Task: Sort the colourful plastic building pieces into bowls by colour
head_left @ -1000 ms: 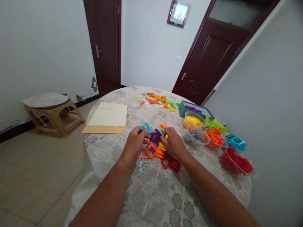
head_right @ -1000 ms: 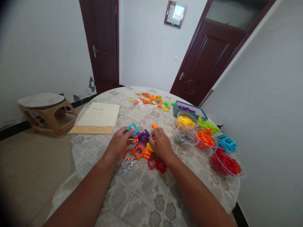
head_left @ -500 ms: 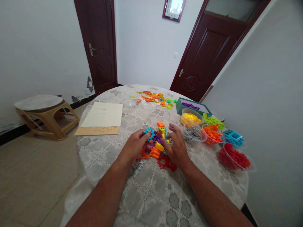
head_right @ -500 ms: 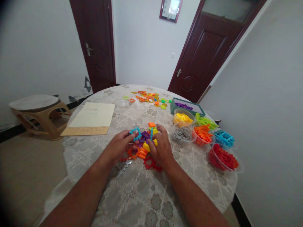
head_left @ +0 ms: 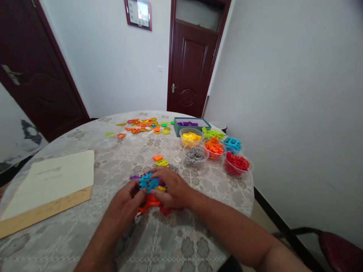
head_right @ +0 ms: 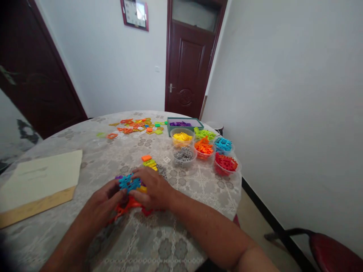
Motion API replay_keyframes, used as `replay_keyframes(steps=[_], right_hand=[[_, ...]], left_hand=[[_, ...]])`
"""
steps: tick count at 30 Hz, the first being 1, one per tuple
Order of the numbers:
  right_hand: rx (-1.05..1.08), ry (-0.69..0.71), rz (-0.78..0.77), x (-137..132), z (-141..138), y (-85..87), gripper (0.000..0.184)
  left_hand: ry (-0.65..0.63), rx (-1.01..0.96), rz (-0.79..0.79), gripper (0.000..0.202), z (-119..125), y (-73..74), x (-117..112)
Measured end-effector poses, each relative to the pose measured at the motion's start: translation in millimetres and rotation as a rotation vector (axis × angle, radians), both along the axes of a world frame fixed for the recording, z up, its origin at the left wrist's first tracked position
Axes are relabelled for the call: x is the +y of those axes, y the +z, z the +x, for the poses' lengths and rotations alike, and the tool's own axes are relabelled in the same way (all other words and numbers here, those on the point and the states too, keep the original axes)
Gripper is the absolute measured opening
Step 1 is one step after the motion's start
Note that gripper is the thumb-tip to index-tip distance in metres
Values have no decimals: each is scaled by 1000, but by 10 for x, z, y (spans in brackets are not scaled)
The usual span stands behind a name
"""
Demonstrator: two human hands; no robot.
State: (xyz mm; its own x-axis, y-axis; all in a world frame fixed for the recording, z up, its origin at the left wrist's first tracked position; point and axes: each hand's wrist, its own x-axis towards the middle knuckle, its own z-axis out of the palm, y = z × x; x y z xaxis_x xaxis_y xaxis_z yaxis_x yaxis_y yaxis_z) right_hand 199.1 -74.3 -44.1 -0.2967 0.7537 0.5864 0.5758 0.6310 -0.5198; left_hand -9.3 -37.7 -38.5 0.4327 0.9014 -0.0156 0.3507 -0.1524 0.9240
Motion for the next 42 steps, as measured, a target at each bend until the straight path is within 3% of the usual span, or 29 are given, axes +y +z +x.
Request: replay_keyframes(steps=[2, 6, 11, 14, 18, 22, 26, 30, 36, 42], right_hand=[[104, -59, -99, -14, 5, 39, 43], [159, -46, -282, -20, 37, 131, 21], [203, -135, -272, -88, 374, 418, 16], [227, -324, -171, -165, 909, 631, 26], [99, -628, -90, -194, 2005, 833, 36], [-130, -1003, -252, -138, 3076, 955, 41], [-198, -1110, -340, -68, 3675, 953, 36], [-247, -1150, -392, -8, 3885, 810, 34], [-288, -1246, -332, -26, 3952, 588, 42], [-296, -1281, -252, -25, 3883, 543, 40]], left_hand=[[-30, -38, -29, 45, 1, -17, 9], [-71, -104, -67, 55, 48, -26, 7], [59, -134, -120, 73, 54, 56, -20], [150, -85, -92, 72, -3, 113, -6], [225, -36, -70, 66, -61, 146, 30], [277, -51, -83, 64, -34, 173, 20], [310, -55, -87, 61, -5, 181, 8], [306, -29, -72, 60, -37, 128, 47], [300, -33, -37, 55, -76, 89, 65], [303, -66, -44, 54, -52, 136, 47]])
